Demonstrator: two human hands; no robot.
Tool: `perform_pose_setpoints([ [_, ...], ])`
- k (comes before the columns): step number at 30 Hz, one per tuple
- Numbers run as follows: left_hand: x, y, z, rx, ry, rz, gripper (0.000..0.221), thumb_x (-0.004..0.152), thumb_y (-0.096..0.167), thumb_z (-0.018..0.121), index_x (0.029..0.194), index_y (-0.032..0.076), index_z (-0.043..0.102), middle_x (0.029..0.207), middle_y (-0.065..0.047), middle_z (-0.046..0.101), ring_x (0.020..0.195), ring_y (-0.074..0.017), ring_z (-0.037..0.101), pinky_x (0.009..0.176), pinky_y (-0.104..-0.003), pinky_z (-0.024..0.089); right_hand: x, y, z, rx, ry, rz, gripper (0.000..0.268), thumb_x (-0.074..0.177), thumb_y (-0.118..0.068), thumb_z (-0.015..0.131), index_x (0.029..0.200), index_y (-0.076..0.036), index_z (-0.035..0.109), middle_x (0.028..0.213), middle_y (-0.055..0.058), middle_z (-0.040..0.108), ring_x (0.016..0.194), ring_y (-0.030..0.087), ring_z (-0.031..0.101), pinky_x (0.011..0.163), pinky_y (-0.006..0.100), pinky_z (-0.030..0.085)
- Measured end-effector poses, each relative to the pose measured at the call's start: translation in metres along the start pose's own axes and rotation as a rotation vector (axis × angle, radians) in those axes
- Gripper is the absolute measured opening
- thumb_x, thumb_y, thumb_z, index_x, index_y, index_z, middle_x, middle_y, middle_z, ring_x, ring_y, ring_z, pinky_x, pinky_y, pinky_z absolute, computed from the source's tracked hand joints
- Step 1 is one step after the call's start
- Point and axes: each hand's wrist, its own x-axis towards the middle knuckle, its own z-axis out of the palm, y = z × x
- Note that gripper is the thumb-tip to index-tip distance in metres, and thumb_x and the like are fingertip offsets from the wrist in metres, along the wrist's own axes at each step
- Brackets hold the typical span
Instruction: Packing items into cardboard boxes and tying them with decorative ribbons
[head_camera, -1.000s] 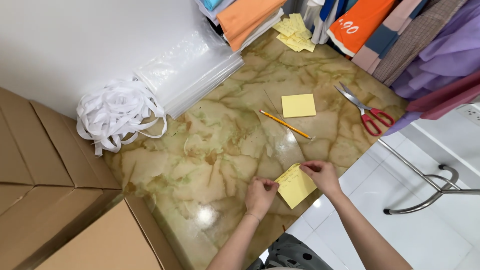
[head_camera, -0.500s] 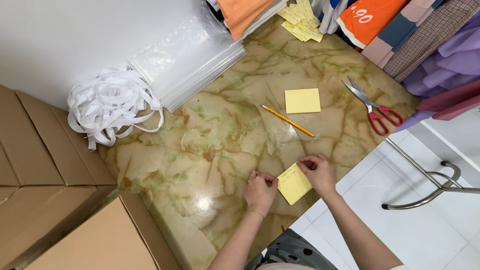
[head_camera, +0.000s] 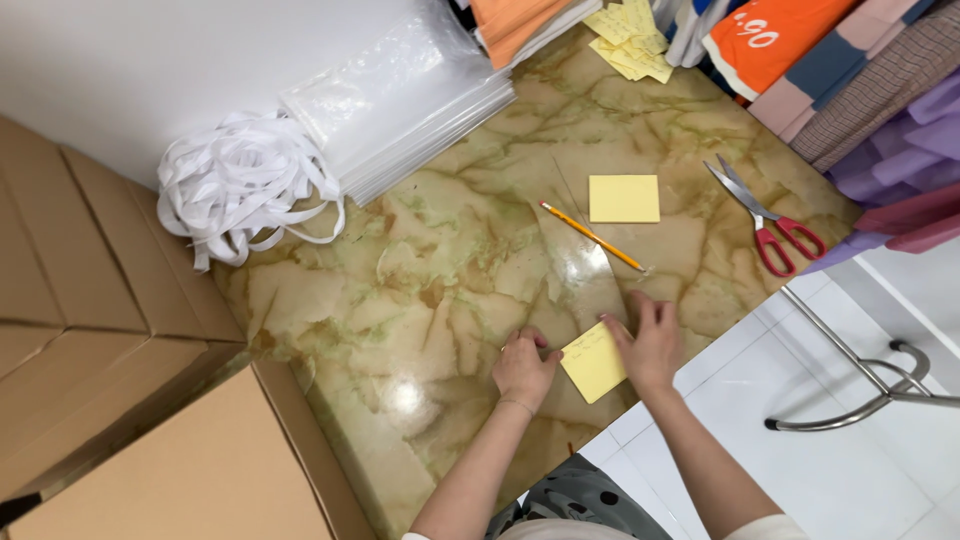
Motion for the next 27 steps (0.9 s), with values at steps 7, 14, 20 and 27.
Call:
perform_pose_setpoints([
  [7, -0.029, -0.101, -0.021, -0.389, 0.032, 0.143, 0.021, 0.091, 0.029, 0.079, 0.109, 0.022, 0.073, 0.097, -0.004, 0.076, 0.104, -0.0265, 0.076, 0.087, -0.04, 0.06, 0.013, 0.024, 0.016, -0.008, 0.145, -0.002, 0.067, 0.085, -0.05, 0.086, 0.141, -0.019, 0.065, 0.119, 0.014, 0.057, 0.112, 0.042, 0.067, 0.092, 0.052, 0.057],
  [14, -0.175, -0.241, -0.179, -0.779, 0.777, 0.003, 0.013, 0.099, 0.019, 0.067, 0.108, 0.016, 0.075, 0.1, 0.001, 0.081, 0.089, -0.0115, 0.073, 0.088, -0.026, 0.058, -0.05, -0.093, 0.021, 0.355, 0.16, -0.324, 0.033, 0.1, -0.023, 0.071, 0.13, -0.008, 0.07, 0.12, 0.015, 0.057, 0.116, 0.034, 0.054, 0.11, 0.045, 0.042],
  [20, -0.3, -0.453, -0.221, -0.183, 1.398, -0.373, 0.065, 0.092, 0.029, 0.074, 0.144, -0.002, 0.052, 0.138, -0.031, 0.048, 0.133, -0.0537, 0.044, 0.116, -0.061, 0.029, -0.154, -0.239, 0.063, 0.645, -0.516, -0.314, 0.026, 0.098, -0.024, 0.068, 0.116, -0.012, 0.081, 0.116, 0.003, 0.076, 0.092, 0.015, 0.075, 0.082, 0.026, 0.058],
  [27, -0.384, -0.634, -0.155, -0.594, 0.964, -0.823, 0.093, 0.092, 0.065, 0.057, 0.147, -0.011, 0.054, 0.146, -0.032, 0.059, 0.141, -0.0419, 0.052, 0.116, -0.047, 0.039, -0.251, -0.307, 0.093, 0.696, -0.796, -0.007, 0.056, 0.096, -0.034, 0.065, 0.146, -0.009, 0.065, 0.145, 0.005, 0.069, 0.127, 0.013, 0.065, 0.105, 0.029, 0.051],
])
